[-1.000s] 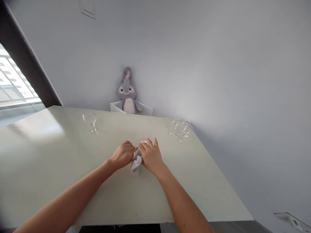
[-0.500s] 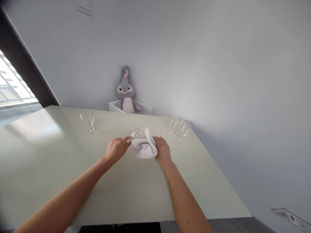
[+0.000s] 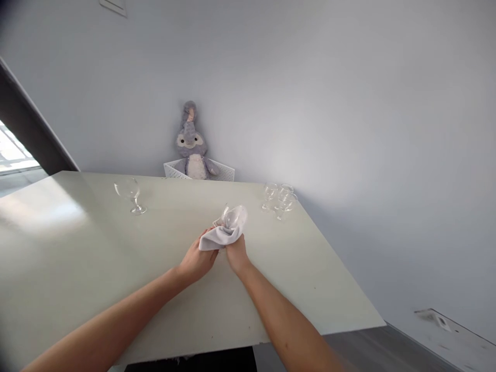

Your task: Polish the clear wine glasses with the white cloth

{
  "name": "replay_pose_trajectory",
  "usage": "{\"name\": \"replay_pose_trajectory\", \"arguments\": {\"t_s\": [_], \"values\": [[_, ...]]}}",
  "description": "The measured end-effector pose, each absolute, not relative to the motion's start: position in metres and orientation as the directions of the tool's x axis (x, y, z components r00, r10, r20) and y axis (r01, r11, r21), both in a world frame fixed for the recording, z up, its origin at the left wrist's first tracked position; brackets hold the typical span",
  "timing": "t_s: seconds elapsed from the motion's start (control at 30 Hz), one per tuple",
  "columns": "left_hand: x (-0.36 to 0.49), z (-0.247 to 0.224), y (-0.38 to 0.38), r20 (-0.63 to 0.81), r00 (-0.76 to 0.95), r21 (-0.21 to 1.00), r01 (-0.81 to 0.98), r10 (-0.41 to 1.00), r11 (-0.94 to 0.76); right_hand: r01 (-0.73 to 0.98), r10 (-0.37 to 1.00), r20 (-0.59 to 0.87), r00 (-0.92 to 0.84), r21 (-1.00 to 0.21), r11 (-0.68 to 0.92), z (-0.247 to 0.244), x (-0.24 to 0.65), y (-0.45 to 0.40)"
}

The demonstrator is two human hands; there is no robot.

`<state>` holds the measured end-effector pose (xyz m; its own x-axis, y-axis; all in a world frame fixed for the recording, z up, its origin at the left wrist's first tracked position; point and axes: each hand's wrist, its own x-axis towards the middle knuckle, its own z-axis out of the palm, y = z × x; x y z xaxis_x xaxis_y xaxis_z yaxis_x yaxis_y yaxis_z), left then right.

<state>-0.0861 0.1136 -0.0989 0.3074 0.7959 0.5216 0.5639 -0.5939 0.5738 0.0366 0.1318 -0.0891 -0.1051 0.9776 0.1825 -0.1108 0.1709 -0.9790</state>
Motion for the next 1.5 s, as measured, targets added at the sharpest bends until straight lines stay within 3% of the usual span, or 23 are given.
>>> {"name": "replay_pose_trajectory", "arguments": {"t_s": [0.07, 0.13, 0.2, 0.27, 0.37, 0.53, 0.7, 0.8, 0.9, 1.1, 1.2, 1.3, 1.4, 1.5], "values": [[-0.096, -0.09, 0.118, 0.499, 0.243, 0.611, 0.582, 0.832, -0.537, -0.12, 0.988, 0.153, -0.005, -0.981, 0.152, -0.089, 0.041, 0.134], [-0.105, -0.08, 0.122, 0.442, 0.077, 0.763, 0.492, 0.894, -0.42, -0.096, 0.992, 0.119, 0.043, -0.988, 0.123, -0.089, 0.044, 0.136], [-0.109, -0.072, 0.123, 0.351, -0.019, 0.897, 0.292, 0.936, -0.33, -0.011, 0.993, 0.12, -0.011, -0.993, 0.12, -0.09, 0.044, 0.134], [-0.108, -0.068, 0.122, 0.274, 0.017, 0.954, 0.123, 0.962, -0.274, 0.128, 0.977, 0.165, -0.136, -0.975, 0.183, -0.091, 0.041, 0.13], [-0.101, -0.069, 0.118, 0.167, 0.061, 0.986, 0.001, 0.984, -0.168, 0.315, 0.931, 0.214, -0.294, -0.899, 0.306, -0.093, 0.035, 0.124], [-0.104, -0.07, 0.125, 0.113, -0.058, 0.973, -0.196, 0.992, -0.122, 0.487, 0.885, 0.218, -0.412, -0.768, 0.416, -0.088, 0.045, 0.128], [-0.125, -0.064, 0.14, 0.156, -0.276, 0.923, -0.301, 0.948, -0.239, 0.652, 0.953, 0.206, -0.223, -0.695, 0.303, -0.083, 0.065, 0.139], [-0.121, -0.066, 0.137, 0.198, -0.312, 0.906, -0.304, 0.929, -0.295, 0.59, 0.934, 0.265, -0.241, -0.724, 0.357, -0.084, 0.057, 0.135], [-0.103, -0.069, 0.122, 0.235, -0.19, 0.904, -0.318, 0.953, -0.286, 0.434, 0.912, 0.254, -0.322, -0.817, 0.38, -0.087, 0.037, 0.125], [-0.087, -0.061, 0.101, 0.313, -0.013, 0.868, -0.402, 0.95, -0.292, 0.176, 0.9, -0.054, -0.432, -0.984, 0.026, -0.083, 0.035, 0.12], [-0.092, -0.056, 0.102, 0.337, 0.025, 0.869, -0.393, 0.941, -0.301, 0.01, 0.864, -0.061, -0.499, -0.998, -0.064, -0.082, 0.039, 0.121], [-0.094, -0.056, 0.104, 0.347, -0.016, 0.855, -0.406, 0.938, -0.323, 0.005, 0.91, 0.041, -0.412, -0.999, 0.047, -0.084, 0.034, 0.12], [-0.093, -0.06, 0.108, 0.331, -0.145, 0.836, -0.413, 0.932, -0.361, 0.217, 0.93, 0.273, -0.248, -0.919, 0.328, -0.087, 0.027, 0.116], [-0.095, -0.06, 0.112, 0.316, -0.284, 0.842, -0.356, 0.905, -0.405, 0.393, 0.88, 0.41, -0.241, -0.787, 0.475, -0.09, 0.023, 0.112]]}}
